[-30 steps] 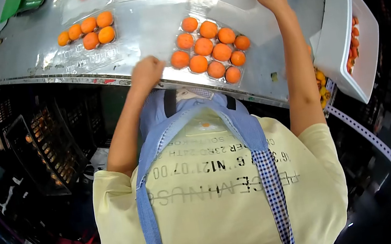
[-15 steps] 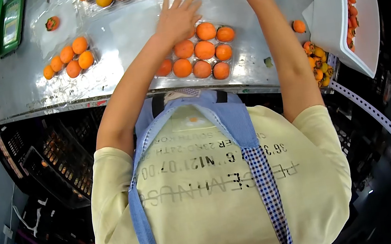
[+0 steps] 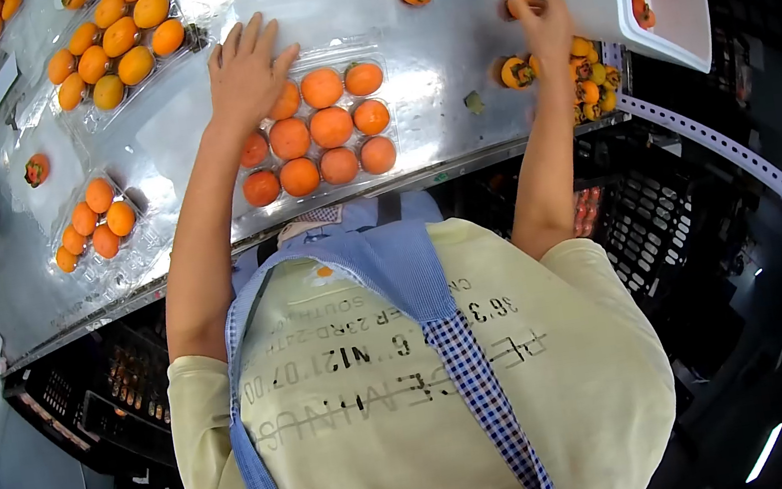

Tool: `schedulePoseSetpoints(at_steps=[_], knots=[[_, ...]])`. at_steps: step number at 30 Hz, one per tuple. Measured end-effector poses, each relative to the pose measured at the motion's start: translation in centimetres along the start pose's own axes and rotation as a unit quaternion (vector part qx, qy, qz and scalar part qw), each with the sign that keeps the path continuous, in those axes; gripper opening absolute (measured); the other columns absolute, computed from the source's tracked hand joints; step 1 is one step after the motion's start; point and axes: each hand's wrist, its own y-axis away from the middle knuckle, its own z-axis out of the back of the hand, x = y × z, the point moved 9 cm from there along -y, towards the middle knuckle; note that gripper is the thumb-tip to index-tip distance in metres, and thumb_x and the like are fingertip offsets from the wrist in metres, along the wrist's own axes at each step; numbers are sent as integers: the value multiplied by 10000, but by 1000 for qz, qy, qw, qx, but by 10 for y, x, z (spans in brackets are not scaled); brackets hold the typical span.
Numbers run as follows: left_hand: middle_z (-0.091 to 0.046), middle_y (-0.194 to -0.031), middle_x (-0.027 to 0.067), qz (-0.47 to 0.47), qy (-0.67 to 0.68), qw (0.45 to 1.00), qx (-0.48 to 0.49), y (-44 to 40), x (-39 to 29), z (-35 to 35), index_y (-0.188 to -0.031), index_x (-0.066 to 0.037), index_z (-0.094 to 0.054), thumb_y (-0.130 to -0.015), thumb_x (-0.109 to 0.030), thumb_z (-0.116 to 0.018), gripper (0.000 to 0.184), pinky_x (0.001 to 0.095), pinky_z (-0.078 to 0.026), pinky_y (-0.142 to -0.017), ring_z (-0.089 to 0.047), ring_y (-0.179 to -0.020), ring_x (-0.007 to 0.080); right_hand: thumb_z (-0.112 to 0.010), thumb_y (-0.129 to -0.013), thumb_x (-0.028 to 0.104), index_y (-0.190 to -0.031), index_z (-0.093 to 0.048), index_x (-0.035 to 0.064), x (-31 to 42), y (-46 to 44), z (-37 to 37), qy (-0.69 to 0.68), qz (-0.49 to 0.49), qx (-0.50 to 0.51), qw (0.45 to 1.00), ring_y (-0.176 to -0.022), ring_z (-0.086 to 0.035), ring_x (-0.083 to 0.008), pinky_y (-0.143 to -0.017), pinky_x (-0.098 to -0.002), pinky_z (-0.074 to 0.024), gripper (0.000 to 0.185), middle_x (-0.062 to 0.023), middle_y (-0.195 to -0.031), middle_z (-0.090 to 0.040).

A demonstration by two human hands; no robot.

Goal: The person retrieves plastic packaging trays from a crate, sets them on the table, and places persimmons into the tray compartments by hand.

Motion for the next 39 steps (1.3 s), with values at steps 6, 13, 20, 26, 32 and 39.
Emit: schedulePoseSetpoints(at_steps=[6, 13, 20, 26, 32, 39], knots=[[-355, -1431, 45, -11, 9, 1000, -2, -2, 3, 1, -1325, -167, -458, -916, -484, -405, 520, 417, -223, -1072, -314, -1305, 276, -744, -715, 327, -1125, -603, 85, 62, 25, -94, 24, 226, 69, 971, -864, -615, -235, -741, -338, -502, 496, -116, -1029, -622], [-370, -1422, 31, -22, 5, 1000, -9, 0, 5, 2, -1316, -173, -468, -917, -482, -405, 508, 415, -251, -1061, -322, -1304, 258, -723, -727, 260, -1087, -591, 44, 91, 12, -108, -244, 14, 30, 969, -953, -584, -328, -841, -406, -465, 440, -138, -1034, -614], [-490, -1253, 210, -43, 99, 992, -64, 3, 9, 19, -1163, -6, -550, -894, -289, -485, 395, 415, -323, -1022, -424, -1184, 356, -727, -704, 248, -1095, -583, 43, 174, 55, -188, 7, 308, 149, 940, -960, -559, -331, -868, -384, -439, 465, -155, -993, -610], [-594, -1055, 169, 48, 366, 910, -189, 49, 42, 82, -1052, 10, -589, -825, -116, -602, 260, 325, -500, -769, -585, -959, 307, -707, -696, 290, -1091, -585, 43, 187, 62, -134, -64, 265, 56, 960, -911, -561, -323, -836, -410, -445, 481, -165, -969, -609], [-638, -1018, 75, 193, 485, 831, -191, 137, 101, 51, -1104, 1, -593, -892, -68, -558, 226, 244, -504, -734, -614, -858, 132, -699, -755, 250, -1009, -645, 67, 146, 94, -115, -94, 243, 112, 959, -798, -609, -248, -735, -344, -473, 318, -103, -901, -647], [-651, -929, 59, 273, 541, 768, -208, 197, 91, 37, -1031, -6, -621, -906, -69, -529, 167, 236, -490, -700, -605, -771, 108, -712, -728, 310, -992, -647, 65, 166, 138, -129, -43, 279, 213, 935, -837, -589, -266, -751, -366, -458, 365, -88, -896, -642]])
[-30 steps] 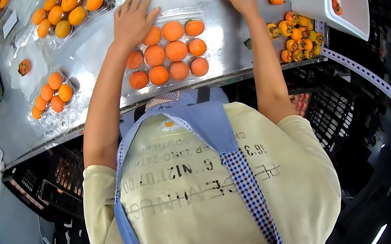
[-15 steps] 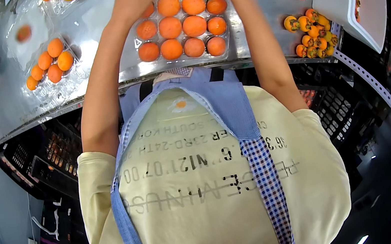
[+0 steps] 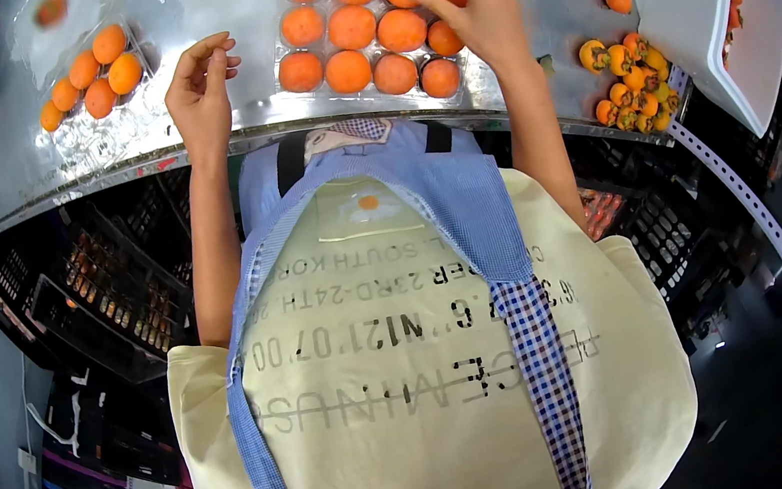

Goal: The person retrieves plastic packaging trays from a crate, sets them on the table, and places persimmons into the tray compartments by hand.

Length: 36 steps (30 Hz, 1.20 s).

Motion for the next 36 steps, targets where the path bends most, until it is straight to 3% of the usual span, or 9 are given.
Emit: schedulePoseSetpoints(at_steps=[4, 13, 16, 19, 22, 27, 31, 34, 36], knots=[[-649, -923, 56, -6, 17, 1000, -18, 23, -4, -6, -1026, -7, -622, -901, -58, -531, 163, 229, -484, -699, -603, -772, 104, -698, -714, 350, -984, -647, 87, 17, -5, -9, 67, 84, 7, 994, -860, -576, -277, -755, -386, -453, 381, -84, -904, -640], [-655, -912, 47, 21, -5, 998, -66, 85, 4, -14, -1008, -7, -629, -892, -40, -541, 149, 203, -472, -683, -595, -756, 84, -669, -705, 331, -942, -650, 76, 12, -12, -28, 150, 74, 111, 980, -814, -604, -288, -691, -421, -486, 348, -110, -904, -635], [-654, -910, 46, 19, 4, 998, -62, 91, 8, -18, -1009, -7, -630, -891, -36, -541, 150, 201, -473, -682, -593, -753, 82, -705, -727, 213, -1050, -603, 19, 18, -15, -21, 131, 30, 154, 979, -838, -588, -298, -765, -389, -479, 391, -170, -938, -612], [-656, -928, 50, 22, 18, 999, -29, 82, 10, -25, -1011, 0, -627, -894, -46, -537, 154, 208, -477, -686, -594, -757, 85, -690, -737, 117, -1068, -605, 22, 17, -18, -18, 136, 4, 151, 979, -861, -600, -236, -755, -340, -482, 354, -142, -956, -630], [-659, -938, 46, 0, 1, 1000, 20, 66, 2, -29, -1015, -6, -629, -893, -55, -534, 163, 220, -482, -691, -600, -760, 95, -657, -707, 376, -973, -658, 75, 4, -14, -19, 97, 17, 80, 992, -850, -610, -282, -712, -407, -493, 402, -114, -907, -635], [-669, -910, 36, -10, -40, 994, 97, 40, -8, -21, -1007, -51, -648, -880, -64, -530, 174, 239, -485, -693, -609, -755, 116, -657, -684, 423, -1000, -660, 87, 5, -9, -27, 141, -17, 95, 985, -880, -618, -277, -723, -394, -498, 461, -120, -920, -645], [-654, -951, 58, -17, -80, 983, 165, 32, -9, -19, -1031, -17, -624, -903, -81, -527, 173, 243, -481, -732, -598, -794, 106, -670, -665, 432, -995, -661, 94, 2, -14, -29, 171, -51, 115, 977, -831, -631, -280, -711, -399, -502, 472, -112, -870, -658], [-654, -948, 53, -22, -83, 978, 189, 28, -7, -16, -1030, -22, -627, -899, -84, -530, 174, 245, -485, -732, -598, -793, 104, -680, -710, 430, -1058, -641, 83, 8, -17, -31, 211, -34, 141, 967, -833, -646, -263, -734, -354, -509, 492, -118, -895, -664], [-655, -944, 52, -19, -81, 977, 197, 27, -7, -14, -1028, -22, -629, -897, -86, -534, 174, 246, -485, -730, -597, -792, 104, -666, -738, 414, -1078, -634, 67, 1, -17, -28, 146, -83, 163, 972, -842, -650, -259, -753, -356, -509, 487, -117, -934, -666]])
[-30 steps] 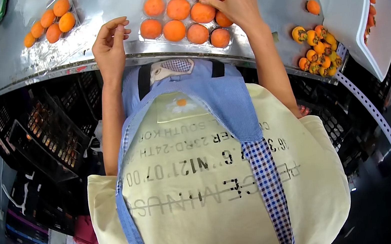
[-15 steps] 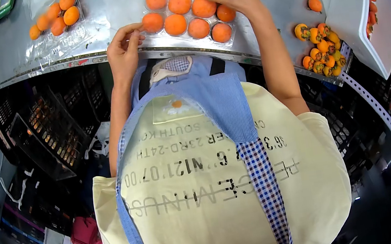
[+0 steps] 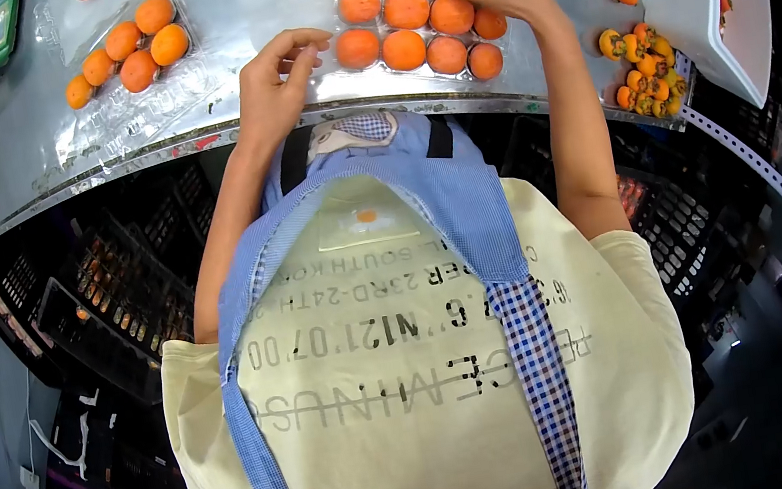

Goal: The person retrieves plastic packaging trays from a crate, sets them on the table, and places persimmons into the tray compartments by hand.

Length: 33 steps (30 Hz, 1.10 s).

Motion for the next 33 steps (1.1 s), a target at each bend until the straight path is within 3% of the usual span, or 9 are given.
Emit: schedulePoseSetpoints(at_steps=[4, 7, 10, 13, 17, 20, 23, 26, 33], knots=[[-647, -973, 54, -8, 17, 1000, 8, -6, -4, -1, -1056, -28, -616, -892, -99, -546, 192, 252, -487, -740, -595, -802, 107, -662, -727, 444, -1004, -644, -5, -13, 10, 4, -298, -58, 33, 952, -885, -645, -243, -771, -381, -507, 528, -138, -943, -669], [-612, -1081, 66, -31, 42, 998, 30, -13, -28, -10, -1144, -40, -570, -857, -92, -594, 293, 263, -485, -775, -585, -870, 120, -628, -778, 440, -1019, -629, -26, -4, 26, 25, -393, -30, -29, 919, -928, -627, -248, -821, -382, -495, 525, -150, -963, -651], [-552, -1201, 75, -89, 80, 991, 64, -16, -67, -30, -1249, -49, -495, -796, -64, -662, 483, 285, -482, -827, -565, -977, 150, -564, -842, 418, -1115, -586, 7, 28, 49, -19, -742, -98, 102, 655, -935, -614, -245, -855, -367, -475, 494, -141, -1022, -629], [-555, -1193, 81, -153, 126, 978, 64, -18, -87, -42, -1296, -84, -461, -733, -122, -743, 631, 300, -477, -858, -542, -1071, 194, -479, -896, 426, -1193, -523, 14, 93, 66, -25, -842, -67, 209, 492, -896, -606, -236, -846, -359, -466, 510, -129, -1060, -609], [-543, -1207, 105, -86, 232, 965, 91, -17, -77, -46, -1293, -41, -453, -759, -58, -714, 594, 306, -465, -905, -552, -1060, 192, -413, -929, 442, -1156, -523, 33, 116, 72, -38, -843, -130, 182, 490, -872, -592, -165, -710, -297, -477, 480, -111, -1062, -600], [-547, -1199, 119, -32, 294, 952, 77, -17, -59, -43, -1284, -6, -449, -775, -33, -696, 565, 309, -466, -918, -556, -1058, 183, -435, -937, 398, -1130, -550, 28, 101, 69, -43, -713, -107, 203, 662, -807, -600, -146, -703, -268, -472, 433, -99, -960, -628], [-564, -1174, 117, -4, 290, 956, 53, -16, -48, -36, -1273, 14, -455, -781, -35, -694, 550, 309, -474, -911, -562, -1055, 182, -525, -912, 358, -1109, -590, 28, 76, 59, -31, -569, -72, 86, 815, -804, -590, -130, -723, -255, -474, 390, -77, -943, -635], [-578, -1152, 110, -15, 282, 958, 51, -16, -47, -35, -1269, 13, -465, -791, -42, -689, 531, 298, -485, -892, -570, -1044, 179, -613, -873, 241, -1148, -569, 12, 93, 60, -5, -608, 12, 27, 794, -844, -595, -113, -722, -236, -478, 361, -66, -919, -634], [-556, -1178, 113, -38, 275, 959, 51, -16, -54, -38, -1301, -16, -439, -825, -59, -654, 524, 287, -506, -842, -565, -1032, 177, -655, -841, 179, -1235, -501, -24, 97, 61, -12, -619, -20, 61, 783, -983, -582, -156, -865, -283, -457, 469, -102, -1078, -611]])
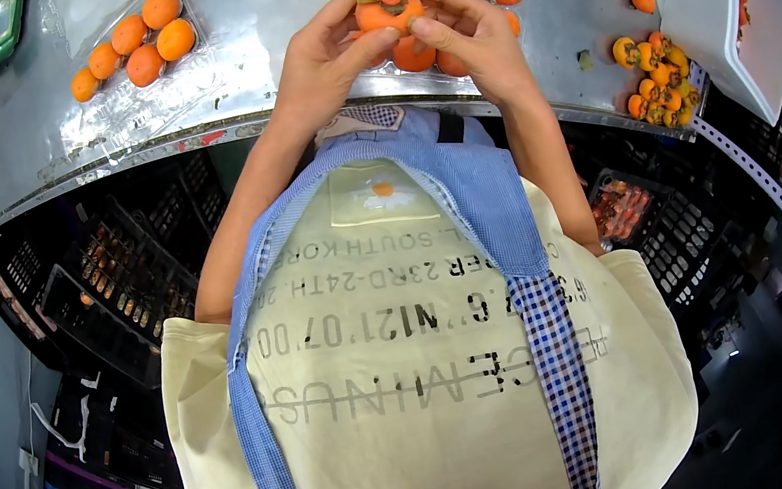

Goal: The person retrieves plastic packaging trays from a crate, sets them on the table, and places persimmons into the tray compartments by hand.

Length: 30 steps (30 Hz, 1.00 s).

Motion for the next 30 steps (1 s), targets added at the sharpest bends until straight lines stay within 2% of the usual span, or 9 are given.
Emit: schedulePoseSetpoints(at_steps=[7, 10, 14, 19, 22, 25, 30], knots=[[-551, -1155, 96, -53, -20, 998, -3, 0, -3, 2, -1268, -9, -453, -841, -70, -636, 468, 291, -500, -846, -552, -1054, 175, -649, -847, 176, -1263, -461, -48, -7, -2, -1, -66, -13, 24, 997, -1051, -560, -196, -887, -316, -465, 508, -131, -1162, -570], [-557, -1160, 105, -45, -34, 998, -9, 0, -5, 4, -1256, -10, -472, -865, -99, -613, 425, 291, -498, -845, -550, -1071, 183, -645, -849, 170, -1270, -448, -51, -7, -2, -2, -71, -10, 29, 997, -1067, -555, -208, -893, -329, -471, 515, -139, -1187, -555], [-585, -1121, 114, -14, 13, 999, -34, -2, -1, 12, -1207, -2, -525, -898, -146, -577, 345, 295, -516, -824, -580, -1021, 182, -637, -852, 165, -1271, -442, -55, -4, -2, -4, -78, 12, 32, 996, -1042, -566, -212, -884, -339, -480, 511, -143, -1181, -554], [-627, -1006, 115, 46, 25, 995, -85, -2, 3, 17, -1150, 6, -577, -913, -200, -559, 314, 292, -556, -737, -637, -839, 165, -605, -877, 217, -1229, -482, -46, -25, -5, -5, -139, -32, 52, 989, -976, -601, -195, -862, -320, -486, 456, -124, -1094, -595], [-619, -1049, 118, 69, -18, 994, -86, -1, 9, 22, -1144, 7, -577, -936, -229, -515, 321, 267, -568, -698, -633, -880, 167, -592, -885, 269, -1201, -507, -34, -34, -2, -7, -164, -68, 52, 983, -935, -619, -190, -842, -306, -488, 446, -116, -1016, -621], [-624, -1018, 117, 83, -21, 993, -85, 0, 11, 24, -1130, 10, -580, -932, -237, -522, 322, 265, -570, -673, -640, -808, 162, -590, -886, 293, -1191, -513, -30, -40, -1, -8, -177, -87, 44, 979, -905, -625, -184, -819, -303, -495, 450, -113, -965, -629], [-625, -969, 121, 91, -12, 992, -85, 1, 14, 23, -1072, 16, -585, -931, -244, -524, 302, 268, -569, -668, -644, -782, 167, -576, -893, 314, -1147, -540, -41, -44, -1, -7, -184, -90, 37, 978, -874, -633, -175, -788, -286, -502, 438, -113, -938, -638]])
